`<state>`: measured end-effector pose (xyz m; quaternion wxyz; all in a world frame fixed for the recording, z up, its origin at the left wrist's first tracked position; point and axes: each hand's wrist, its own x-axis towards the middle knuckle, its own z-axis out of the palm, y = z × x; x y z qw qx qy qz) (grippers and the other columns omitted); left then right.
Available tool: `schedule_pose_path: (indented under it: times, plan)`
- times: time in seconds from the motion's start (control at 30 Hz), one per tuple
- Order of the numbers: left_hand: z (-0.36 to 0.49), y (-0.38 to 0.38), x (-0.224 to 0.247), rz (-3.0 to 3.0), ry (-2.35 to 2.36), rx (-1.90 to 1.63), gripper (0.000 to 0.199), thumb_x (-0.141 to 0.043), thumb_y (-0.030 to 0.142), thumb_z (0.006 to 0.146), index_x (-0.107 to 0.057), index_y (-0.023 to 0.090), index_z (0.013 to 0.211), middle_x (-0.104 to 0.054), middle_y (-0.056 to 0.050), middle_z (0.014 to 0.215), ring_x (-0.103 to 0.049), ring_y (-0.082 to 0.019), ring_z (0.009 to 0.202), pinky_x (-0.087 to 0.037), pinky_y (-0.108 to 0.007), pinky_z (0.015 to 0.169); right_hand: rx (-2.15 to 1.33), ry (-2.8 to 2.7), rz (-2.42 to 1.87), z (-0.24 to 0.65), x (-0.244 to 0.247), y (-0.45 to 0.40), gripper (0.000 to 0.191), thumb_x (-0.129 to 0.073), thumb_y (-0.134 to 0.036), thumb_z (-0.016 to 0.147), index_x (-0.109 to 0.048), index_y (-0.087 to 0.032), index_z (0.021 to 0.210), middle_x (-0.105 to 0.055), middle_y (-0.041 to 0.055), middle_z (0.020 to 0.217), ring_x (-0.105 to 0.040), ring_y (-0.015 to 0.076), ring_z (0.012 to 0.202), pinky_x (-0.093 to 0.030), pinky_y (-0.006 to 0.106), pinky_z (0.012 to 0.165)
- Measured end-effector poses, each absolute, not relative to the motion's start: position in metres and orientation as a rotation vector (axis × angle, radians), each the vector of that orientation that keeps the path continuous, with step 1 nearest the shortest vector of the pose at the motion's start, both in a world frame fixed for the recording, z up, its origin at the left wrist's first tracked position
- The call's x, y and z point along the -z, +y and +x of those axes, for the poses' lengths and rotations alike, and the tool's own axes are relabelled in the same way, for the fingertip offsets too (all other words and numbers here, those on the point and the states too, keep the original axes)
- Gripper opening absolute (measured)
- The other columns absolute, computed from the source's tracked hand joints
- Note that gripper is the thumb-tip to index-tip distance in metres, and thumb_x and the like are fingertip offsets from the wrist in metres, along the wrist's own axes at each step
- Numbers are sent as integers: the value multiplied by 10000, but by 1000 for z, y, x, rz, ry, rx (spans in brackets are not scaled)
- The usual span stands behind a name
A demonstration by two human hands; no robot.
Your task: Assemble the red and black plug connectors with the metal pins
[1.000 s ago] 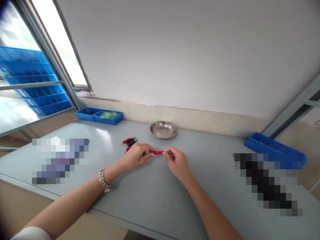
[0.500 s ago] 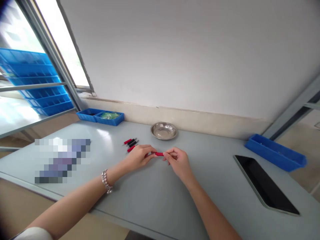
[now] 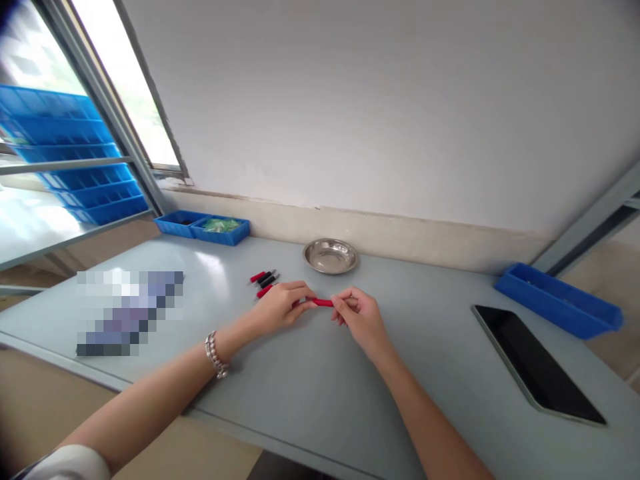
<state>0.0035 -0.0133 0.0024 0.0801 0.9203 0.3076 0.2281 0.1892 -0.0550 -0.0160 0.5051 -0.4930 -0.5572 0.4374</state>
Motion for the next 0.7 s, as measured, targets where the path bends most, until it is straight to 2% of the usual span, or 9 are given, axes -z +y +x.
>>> schedule_pose_path:
  times: [0.2,0.4,0.6,0.7]
  plan:
    - [3,-13,-3,2739,892,-680,315,-372,343,888,-610,138,903,-611,-64,808,-556,-127,665,-393,-222,581,-957,-1382,-1198,190,17,-53,284,-611,-458,681,-535,-184,684,-596,12,584,-517,119,537,-420,255,522]
    - [3,-13,-9,2586,892,-651,268,-423,303,869,-631,139,831,-620,-31,707,-527,-106,603,-380,-202,564,-878,-1428,-1163,190,17,-53,258,-631,-433,667,-535,-203,734,-570,17,669,-548,150,649,-455,278,596]
    - [4,-13,-8,2548,900,-678,251,-440,299,861,-636,142,867,-629,-39,763,-538,-107,637,-385,-200,594,-948,-1358,-1208,188,15,-55,310,-635,-444,659,-533,-200,821,-591,16,696,-537,136,601,-439,263,542]
    - [4,-13,-5,2561,879,-688,260,-427,298,868,-633,142,880,-627,-43,780,-540,-108,654,-390,-200,610,-1024,-1338,-1229,187,15,-55,303,-581,-489,694,-522,-197,747,-597,6,603,-529,129,546,-423,260,520]
